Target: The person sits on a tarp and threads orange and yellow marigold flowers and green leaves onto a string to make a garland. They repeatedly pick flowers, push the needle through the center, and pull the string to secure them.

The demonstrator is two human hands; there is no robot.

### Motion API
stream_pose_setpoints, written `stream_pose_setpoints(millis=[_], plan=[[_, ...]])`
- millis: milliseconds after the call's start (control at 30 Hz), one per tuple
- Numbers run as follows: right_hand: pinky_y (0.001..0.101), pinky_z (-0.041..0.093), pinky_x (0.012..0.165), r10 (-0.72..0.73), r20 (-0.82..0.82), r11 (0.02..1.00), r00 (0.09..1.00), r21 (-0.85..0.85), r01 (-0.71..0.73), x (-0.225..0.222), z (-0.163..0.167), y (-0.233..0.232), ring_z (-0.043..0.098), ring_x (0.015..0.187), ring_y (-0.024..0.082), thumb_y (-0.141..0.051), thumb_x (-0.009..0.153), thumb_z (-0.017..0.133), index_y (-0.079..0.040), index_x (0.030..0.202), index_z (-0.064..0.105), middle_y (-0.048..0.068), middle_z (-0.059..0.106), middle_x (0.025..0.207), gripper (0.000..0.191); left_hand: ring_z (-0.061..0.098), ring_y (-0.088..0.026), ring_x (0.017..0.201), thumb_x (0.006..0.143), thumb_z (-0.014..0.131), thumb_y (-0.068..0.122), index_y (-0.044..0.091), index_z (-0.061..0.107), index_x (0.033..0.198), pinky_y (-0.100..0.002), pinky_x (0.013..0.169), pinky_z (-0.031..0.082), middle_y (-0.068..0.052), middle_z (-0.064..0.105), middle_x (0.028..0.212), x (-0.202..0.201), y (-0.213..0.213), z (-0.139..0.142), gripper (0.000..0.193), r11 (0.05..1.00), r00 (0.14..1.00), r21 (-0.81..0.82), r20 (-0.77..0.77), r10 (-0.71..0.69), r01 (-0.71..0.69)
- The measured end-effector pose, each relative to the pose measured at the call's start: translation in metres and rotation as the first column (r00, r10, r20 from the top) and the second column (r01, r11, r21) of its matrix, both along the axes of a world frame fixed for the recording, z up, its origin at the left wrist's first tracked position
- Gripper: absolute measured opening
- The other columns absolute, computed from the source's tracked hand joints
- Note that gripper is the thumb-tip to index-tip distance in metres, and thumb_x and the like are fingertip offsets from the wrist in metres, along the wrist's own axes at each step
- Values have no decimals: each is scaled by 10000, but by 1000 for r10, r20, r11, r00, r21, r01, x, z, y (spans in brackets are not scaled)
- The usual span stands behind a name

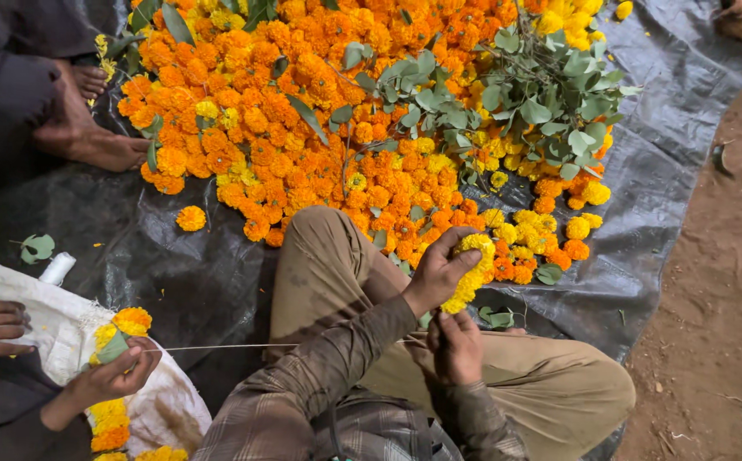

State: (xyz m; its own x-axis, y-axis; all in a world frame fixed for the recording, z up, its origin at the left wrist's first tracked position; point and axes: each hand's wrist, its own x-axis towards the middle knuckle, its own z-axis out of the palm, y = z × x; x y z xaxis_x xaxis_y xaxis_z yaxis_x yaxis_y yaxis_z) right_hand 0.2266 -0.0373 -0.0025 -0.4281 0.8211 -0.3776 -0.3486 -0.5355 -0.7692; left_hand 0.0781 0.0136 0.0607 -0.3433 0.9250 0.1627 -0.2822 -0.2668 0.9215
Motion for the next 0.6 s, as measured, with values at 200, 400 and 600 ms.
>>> stream_pose_setpoints(millis=[200,400,600], plan=[[311,487,818,9,348,946,937,301,-121,12,18,12,601,896,155,-81,918,674,44,1053,656,87,650,967,185,626,-120,1055,1013,643,229,55,602,1305,-289,913,541,-34,667,1150,-13,3,-4,343,984,977,-9,120,-174,176],[351,510,813,-188,70,953,980,254,165,43,73,82,630,912,204,-141,949,622,30,1174,669,113,682,1015,287,608,-107,1090,1004,650,244,38,628,1264,-282,966,510,-25,666,1148,-8,-9,-2,332,914,913,-59,-56,-404,401],[278,494,894,-179,20,907,984,390,157,27,91,83,612,978,163,-66,1016,643,76,1117,645,104,662,1053,175,601,-105,1052,998,648,271,28,636,1221,-289,949,503,-25,663,1089,0,-10,0,329,871,862,-75,-130,-491,485]])
